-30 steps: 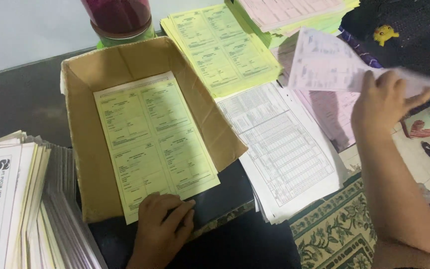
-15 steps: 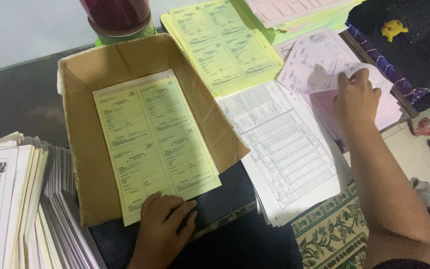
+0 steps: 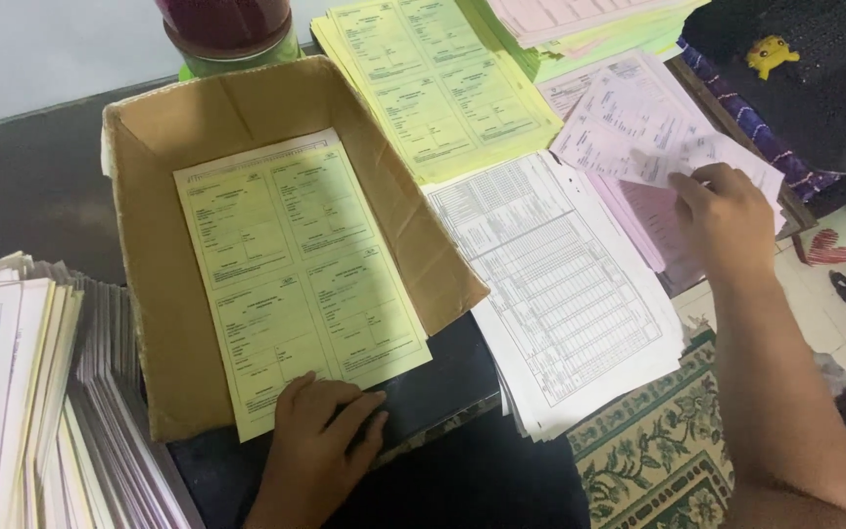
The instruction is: Sorting a large stack of multi-colored papers into organized piles and a cardboard box.
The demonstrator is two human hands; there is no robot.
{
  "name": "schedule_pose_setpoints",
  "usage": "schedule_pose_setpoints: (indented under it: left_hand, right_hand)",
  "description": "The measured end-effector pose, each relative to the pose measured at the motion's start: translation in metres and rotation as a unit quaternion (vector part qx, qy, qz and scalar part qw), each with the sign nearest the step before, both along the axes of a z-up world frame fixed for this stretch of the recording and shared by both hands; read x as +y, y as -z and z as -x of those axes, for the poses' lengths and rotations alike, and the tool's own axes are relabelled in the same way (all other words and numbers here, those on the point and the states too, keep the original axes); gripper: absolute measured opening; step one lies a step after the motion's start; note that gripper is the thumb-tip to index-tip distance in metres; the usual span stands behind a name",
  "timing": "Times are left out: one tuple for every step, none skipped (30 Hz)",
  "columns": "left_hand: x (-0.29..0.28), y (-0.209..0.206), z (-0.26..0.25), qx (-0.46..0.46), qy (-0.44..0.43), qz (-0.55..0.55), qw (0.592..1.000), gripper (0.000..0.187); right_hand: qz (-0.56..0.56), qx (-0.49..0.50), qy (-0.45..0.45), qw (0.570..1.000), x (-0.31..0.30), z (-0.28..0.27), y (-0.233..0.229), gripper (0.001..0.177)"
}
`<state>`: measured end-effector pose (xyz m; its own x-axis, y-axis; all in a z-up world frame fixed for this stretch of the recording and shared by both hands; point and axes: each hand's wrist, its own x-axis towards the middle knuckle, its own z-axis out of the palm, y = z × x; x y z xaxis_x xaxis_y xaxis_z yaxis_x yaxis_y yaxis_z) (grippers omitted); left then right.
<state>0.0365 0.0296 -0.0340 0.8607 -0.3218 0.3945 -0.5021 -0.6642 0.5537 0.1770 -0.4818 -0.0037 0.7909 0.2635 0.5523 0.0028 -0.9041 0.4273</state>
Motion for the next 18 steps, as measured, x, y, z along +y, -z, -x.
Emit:
schedule_pose_setpoints:
  left_hand:
    - [0.0, 0.0, 0.0, 0.012, 0.004, -0.008, 1.0, 0.032]
    - [0.0, -0.001, 0.0, 0.023, 0.008, -0.016, 1.0, 0.033]
    - [0.0, -0.001, 0.0, 0.023, 0.008, -0.016, 1.0, 0.033]
    - [0.0, -0.001, 0.0, 0.028, 0.006, -0.017, 0.999, 0.031]
    - [-0.001, -0.001, 0.0, 0.034, 0.005, -0.018, 0.999, 0.028]
    - [-0.001, -0.001, 0.001, 0.034, 0.005, -0.02, 0.999, 0.028]
    - [-0.001, -0.001, 0.001, 0.024, 0.002, -0.018, 1.0, 0.029]
    - [-0.001, -0.001, 0.001, 0.015, -0.002, -0.016, 1.0, 0.03]
    - [-0.001, -0.002, 0.001, 0.014, -0.002, -0.017, 1.0, 0.03]
    - [-0.001, -0.002, 0.001, 0.016, -0.003, -0.019, 1.0, 0.03]
    - [-0.001, -0.003, 0.0, 0.017, -0.004, -0.021, 1.0, 0.03]
    - [-0.001, 0.0, 0.001, 0.016, -0.004, -0.021, 1.0, 0.03]
    - [-0.001, 0.003, 0.0, 0.02, -0.008, -0.025, 0.999, 0.03]
    - [0.0, 0.006, 0.001, 0.025, -0.012, -0.027, 0.999, 0.03]
    - [0.0, 0.006, 0.0, 0.025, -0.013, -0.027, 0.999, 0.03]
    - [0.0, 0.007, 0.0, 0.043, -0.01, -0.033, 0.998, 0.028]
    - [0.0, 0.008, -0.001, 0.062, -0.008, -0.039, 0.997, 0.027]
    - [0.0, 0.007, -0.001, 0.063, -0.009, -0.038, 0.997, 0.027]
  right_hand:
    - [-0.016, 0.007, 0.009, 1.0, 0.0, -0.001, 0.003, 0.028]
    - [-0.032, 0.013, 0.019, 0.999, 0.001, -0.002, 0.006, 0.027]
    - [-0.033, 0.013, 0.019, 0.999, 0.004, -0.005, 0.005, 0.027]
    - [-0.07, 0.047, 0.024, 0.996, 0.008, -0.008, 0.005, 0.028]
    - [-0.107, 0.081, 0.029, 0.99, 0.012, -0.01, 0.004, 0.03]
    - [-0.109, 0.081, 0.029, 0.99, 0.017, -0.014, 0.004, 0.03]
    - [-0.115, 0.079, 0.032, 0.99, 0.022, -0.017, 0.003, 0.025]
    - [-0.121, 0.077, 0.034, 0.989, 0.027, -0.02, 0.003, 0.021]
    - [-0.122, 0.077, 0.034, 0.989, 0.03, -0.024, 0.0, 0.021]
    - [-0.164, 0.114, 0.042, 0.979, 0.034, -0.027, -0.004, 0.025]
    - [-0.205, 0.152, 0.049, 0.966, 0.038, -0.031, -0.007, 0.031]
    - [-0.205, 0.151, 0.049, 0.966, 0.033, -0.035, -0.005, 0.031]
    - [-0.212, 0.177, 0.015, 0.961, 0.029, -0.04, -0.003, 0.03]
    - [-0.218, 0.203, -0.018, 0.954, 0.024, -0.044, -0.001, 0.031]
    - [-0.217, 0.204, -0.018, 0.955, 0.03, -0.042, -0.007, 0.031]
    - [-0.27, 0.24, -0.037, 0.932, 0.035, -0.04, -0.013, 0.037]
    - [-0.321, 0.276, -0.055, 0.904, 0.041, -0.039, -0.019, 0.043]
    - [-0.32, 0.278, -0.055, 0.904, 0.037, -0.038, -0.018, 0.043]
